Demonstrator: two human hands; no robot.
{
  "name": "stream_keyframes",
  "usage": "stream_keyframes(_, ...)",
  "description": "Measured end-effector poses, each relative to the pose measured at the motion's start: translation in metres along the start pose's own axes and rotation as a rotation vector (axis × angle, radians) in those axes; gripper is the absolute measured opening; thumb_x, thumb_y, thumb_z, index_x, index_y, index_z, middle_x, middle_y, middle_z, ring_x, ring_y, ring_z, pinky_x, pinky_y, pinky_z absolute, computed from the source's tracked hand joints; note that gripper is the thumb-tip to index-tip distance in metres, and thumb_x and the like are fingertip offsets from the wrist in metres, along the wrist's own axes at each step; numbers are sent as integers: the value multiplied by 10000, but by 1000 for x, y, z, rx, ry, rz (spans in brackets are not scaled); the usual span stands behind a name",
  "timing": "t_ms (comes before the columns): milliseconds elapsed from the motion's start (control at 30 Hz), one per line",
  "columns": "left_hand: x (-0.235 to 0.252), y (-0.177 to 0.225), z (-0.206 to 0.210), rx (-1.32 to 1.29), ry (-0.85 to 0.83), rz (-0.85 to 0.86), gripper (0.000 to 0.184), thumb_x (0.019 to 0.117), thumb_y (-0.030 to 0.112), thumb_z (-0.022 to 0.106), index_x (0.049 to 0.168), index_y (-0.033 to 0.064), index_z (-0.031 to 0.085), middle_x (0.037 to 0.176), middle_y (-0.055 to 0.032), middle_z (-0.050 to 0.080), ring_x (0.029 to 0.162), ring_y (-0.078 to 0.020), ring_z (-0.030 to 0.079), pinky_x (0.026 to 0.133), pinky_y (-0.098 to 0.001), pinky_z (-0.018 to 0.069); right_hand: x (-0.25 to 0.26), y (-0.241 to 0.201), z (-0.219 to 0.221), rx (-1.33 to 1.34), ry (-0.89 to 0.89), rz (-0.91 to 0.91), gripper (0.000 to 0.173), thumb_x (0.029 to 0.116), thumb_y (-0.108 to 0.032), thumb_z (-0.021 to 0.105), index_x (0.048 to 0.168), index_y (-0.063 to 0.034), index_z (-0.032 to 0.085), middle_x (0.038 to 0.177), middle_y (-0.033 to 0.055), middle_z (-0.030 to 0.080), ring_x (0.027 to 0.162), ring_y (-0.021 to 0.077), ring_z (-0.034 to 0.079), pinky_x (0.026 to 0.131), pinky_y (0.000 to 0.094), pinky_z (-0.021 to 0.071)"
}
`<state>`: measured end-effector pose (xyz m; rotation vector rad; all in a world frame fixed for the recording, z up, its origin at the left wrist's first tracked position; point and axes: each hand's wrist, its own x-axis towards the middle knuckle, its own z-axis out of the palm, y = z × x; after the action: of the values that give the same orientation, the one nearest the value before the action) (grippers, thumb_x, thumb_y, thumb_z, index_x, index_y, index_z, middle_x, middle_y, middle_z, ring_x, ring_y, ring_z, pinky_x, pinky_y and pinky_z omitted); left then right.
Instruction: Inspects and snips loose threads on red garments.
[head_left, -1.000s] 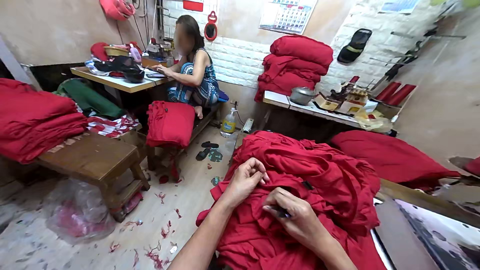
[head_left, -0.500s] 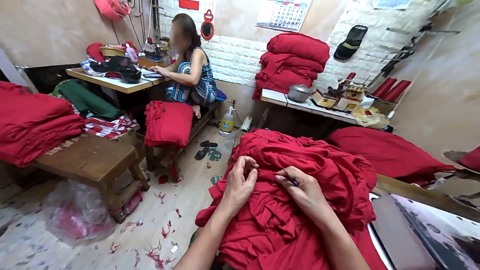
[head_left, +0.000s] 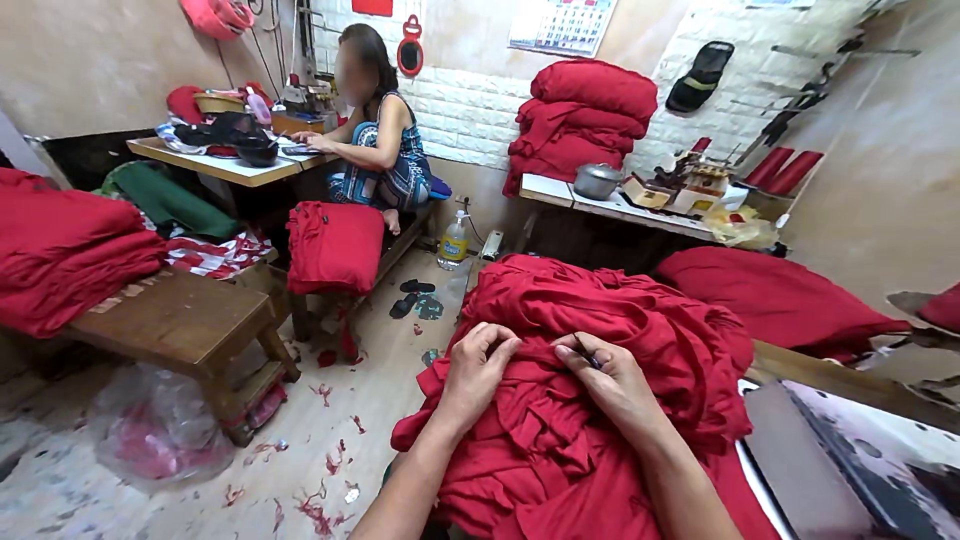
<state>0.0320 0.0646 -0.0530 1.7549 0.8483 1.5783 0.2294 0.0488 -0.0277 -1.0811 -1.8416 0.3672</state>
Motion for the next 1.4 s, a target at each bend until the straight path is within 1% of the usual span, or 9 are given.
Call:
stream_keyframes(133, -7, -6, -6, -407, -8, -96, 220, 1039, 47, 475, 878, 21, 622, 771, 58, 597, 726, 11, 577, 710, -181, 511, 1, -1, 0, -3, -10, 14, 189, 997, -133, 541, 937, -70, 710, 795, -88, 616, 706, -79, 529, 649, 110, 420)
stream_keyframes(233, -9, -10, -6, -276, 58, -43, 390, 1053, 114, 447, 699, 52, 598, 685, 72, 522, 670, 11, 504, 657, -186, 438, 1, -1, 0, 1, -3, 18, 187, 992, -133, 547, 933, -77, 715, 793, -90, 619, 709, -78, 533, 651, 111, 423)
stream_keyframes(333, -9, 2, -3, 42, 89, 29, 280, 1002, 192, 568, 897, -50, 662, 878, -97, 625, 844, -133, 591, 796, -298, 485, 1, 1, 0, 4, -8, 13, 186, 993, -132, 544, 940, -71, 712, 791, -87, 614, 705, -72, 530, 651, 115, 424)
stream_keyframes(433, -4, 6, 4, 208, -70, 135, 508, 910, 240, 734, 1253, -103, 588, 1132, -204, 660, 956, -227, 656, 833, -342, 549, 1, 1, 0, 22, -6, 24, 178, 995, -133, 555, 946, -71, 714, 783, -81, 630, 704, -61, 553, 656, 119, 447)
stream_keyframes(600, -2, -5, 7, 331, -78, 250, 150, 952, 46, 636, 938, -60, 741, 913, -169, 727, 891, -255, 718, 863, -356, 568, 0, 0, 1, -1, 22, 42, 176, 990, -134, 556, 939, -77, 714, 780, -83, 626, 707, -61, 551, 658, 123, 441)
stream_keyframes(767, -12, 3, -7, 167, -80, 48, 208, 997, 94, 592, 974, -57, 734, 936, -147, 706, 907, -164, 669, 869, -297, 524, 1, -3, 5, -52, 42, 58, 149, 973, -152, 585, 934, -89, 714, 773, -80, 622, 693, -42, 547, 639, 147, 435)
stream_keyframes(900, -18, 6, -14, 63, -103, -63, 200, 999, 113, 589, 1010, -41, 716, 961, -115, 693, 904, -103, 642, 852, -262, 514, -4, -9, 9, -98, 118, -2, 305, 945, -232, 674, 1180, -39, 662, 975, 22, 689, 849, 66, 644, 758, 247, 542)
stream_keyframes(1000, -19, 8, -15, 45, -101, -67, 192, 985, 92, 580, 1023, -37, 717, 975, -109, 691, 905, -88, 640, 845, -245, 515, -11, -22, 11, -274, 202, -89, 435, 1027, -346, 549, 1287, 3, 572, 1004, 95, 681, 861, 161, 666, 735, 357, 555)
stream_keyframes(1400, -24, 11, -16, 60, -28, -42, 162, 944, 90, 625, 982, -24, 734, 969, -96, 690, 913, -85, 642, 846, -244, 516, -14, -33, 21, -733, 88, -491, 220, 965, -221, 607, 928, -56, 747, 829, 114, 705, 704, 285, 695, 564, 414, 529)
